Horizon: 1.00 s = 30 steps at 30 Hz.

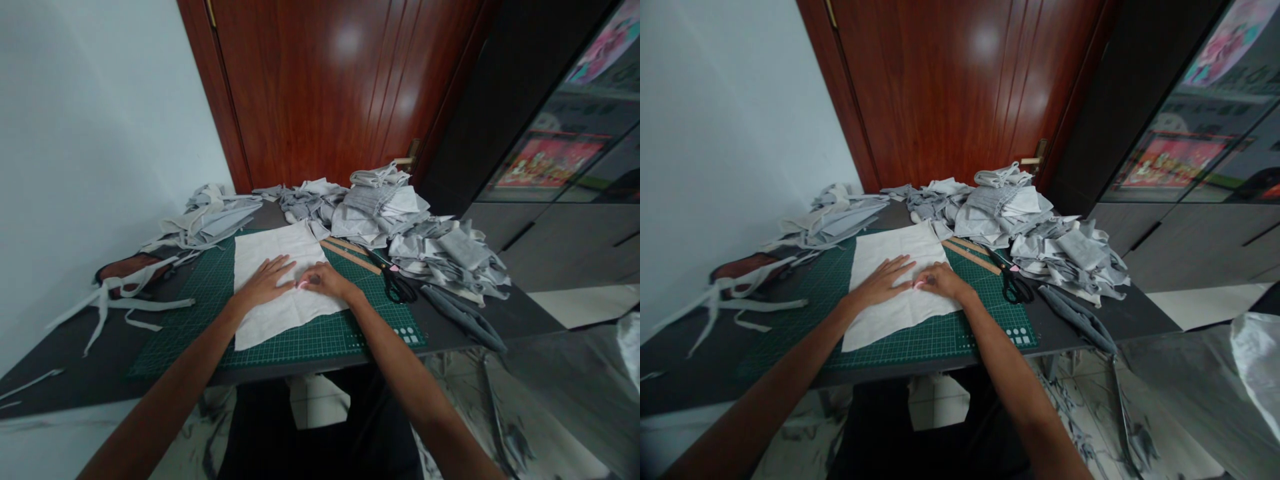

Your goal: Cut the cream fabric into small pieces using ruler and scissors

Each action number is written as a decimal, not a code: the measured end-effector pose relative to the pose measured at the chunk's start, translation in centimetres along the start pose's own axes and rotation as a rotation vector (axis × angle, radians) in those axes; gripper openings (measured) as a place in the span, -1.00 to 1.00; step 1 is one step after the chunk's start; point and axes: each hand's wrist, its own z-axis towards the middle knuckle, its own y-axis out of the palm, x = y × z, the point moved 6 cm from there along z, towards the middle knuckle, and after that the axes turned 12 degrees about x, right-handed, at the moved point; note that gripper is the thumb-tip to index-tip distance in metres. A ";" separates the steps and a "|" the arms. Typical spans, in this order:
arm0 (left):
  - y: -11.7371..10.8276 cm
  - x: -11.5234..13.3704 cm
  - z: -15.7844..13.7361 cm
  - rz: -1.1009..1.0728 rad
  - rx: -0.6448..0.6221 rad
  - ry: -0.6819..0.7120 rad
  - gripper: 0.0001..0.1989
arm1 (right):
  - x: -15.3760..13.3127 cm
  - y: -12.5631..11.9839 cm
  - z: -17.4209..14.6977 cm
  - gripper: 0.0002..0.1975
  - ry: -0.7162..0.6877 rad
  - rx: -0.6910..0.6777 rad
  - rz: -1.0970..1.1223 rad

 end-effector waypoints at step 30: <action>-0.3 0.3 0.1 0.010 -0.022 -0.030 -0.25 | 1.9 -3.2 -1.0 -0.92 0.091 -0.039 -0.096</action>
